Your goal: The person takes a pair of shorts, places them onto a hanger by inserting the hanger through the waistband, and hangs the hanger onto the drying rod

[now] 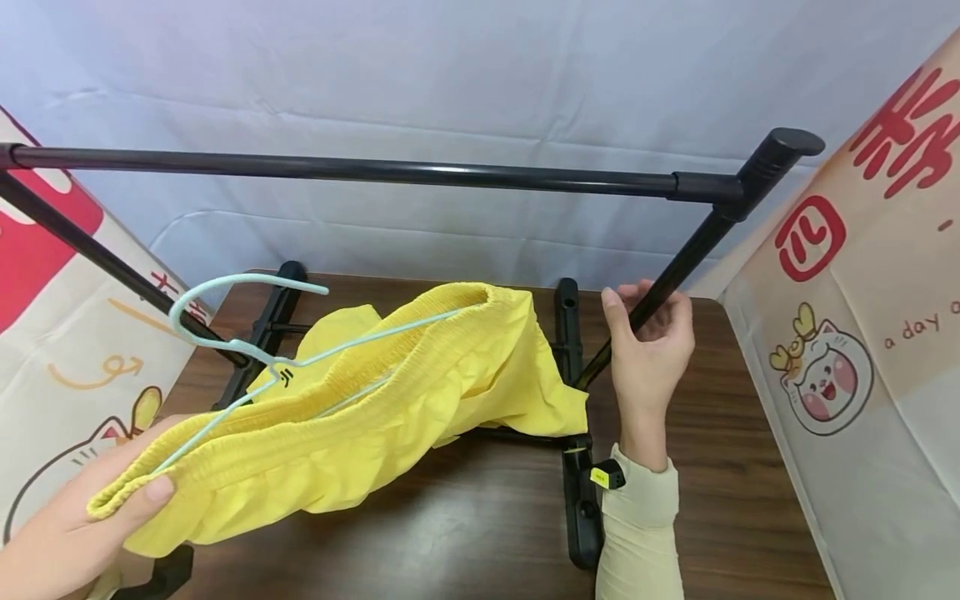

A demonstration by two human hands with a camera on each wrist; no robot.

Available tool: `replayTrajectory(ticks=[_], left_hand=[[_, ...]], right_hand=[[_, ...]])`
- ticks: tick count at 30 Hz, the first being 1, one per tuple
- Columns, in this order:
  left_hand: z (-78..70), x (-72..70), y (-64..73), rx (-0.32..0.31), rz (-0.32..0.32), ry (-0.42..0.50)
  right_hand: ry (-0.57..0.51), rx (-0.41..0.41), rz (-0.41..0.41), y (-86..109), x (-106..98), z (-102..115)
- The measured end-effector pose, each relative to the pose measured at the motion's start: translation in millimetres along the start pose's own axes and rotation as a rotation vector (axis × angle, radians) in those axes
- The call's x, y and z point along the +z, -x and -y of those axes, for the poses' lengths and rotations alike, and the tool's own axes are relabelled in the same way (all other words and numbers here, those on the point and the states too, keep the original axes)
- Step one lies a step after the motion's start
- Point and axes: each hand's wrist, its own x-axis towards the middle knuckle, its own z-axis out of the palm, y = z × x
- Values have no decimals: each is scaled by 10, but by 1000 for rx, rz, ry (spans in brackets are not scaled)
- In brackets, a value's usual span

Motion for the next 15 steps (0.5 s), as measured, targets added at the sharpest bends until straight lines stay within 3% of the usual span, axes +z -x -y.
replayTrajectory(ticks=[7, 9, 11, 13, 15], left_hand=[[66, -72, 183, -14, -70, -39], [77, -95, 224, 20, -129, -16], [107, -125, 272, 54, -193, 73], [285, -150, 373, 131, -248, 200], [634, -201, 583, 142, -265, 284]], right_hand=[[-63, 11, 28, -57, 8, -41], [-63, 15, 26, -76, 16, -45], [-99, 34, 37, -95, 33, -58], [-158, 62, 62, -115, 53, -71], [-219, 89, 85, -137, 77, -81]])
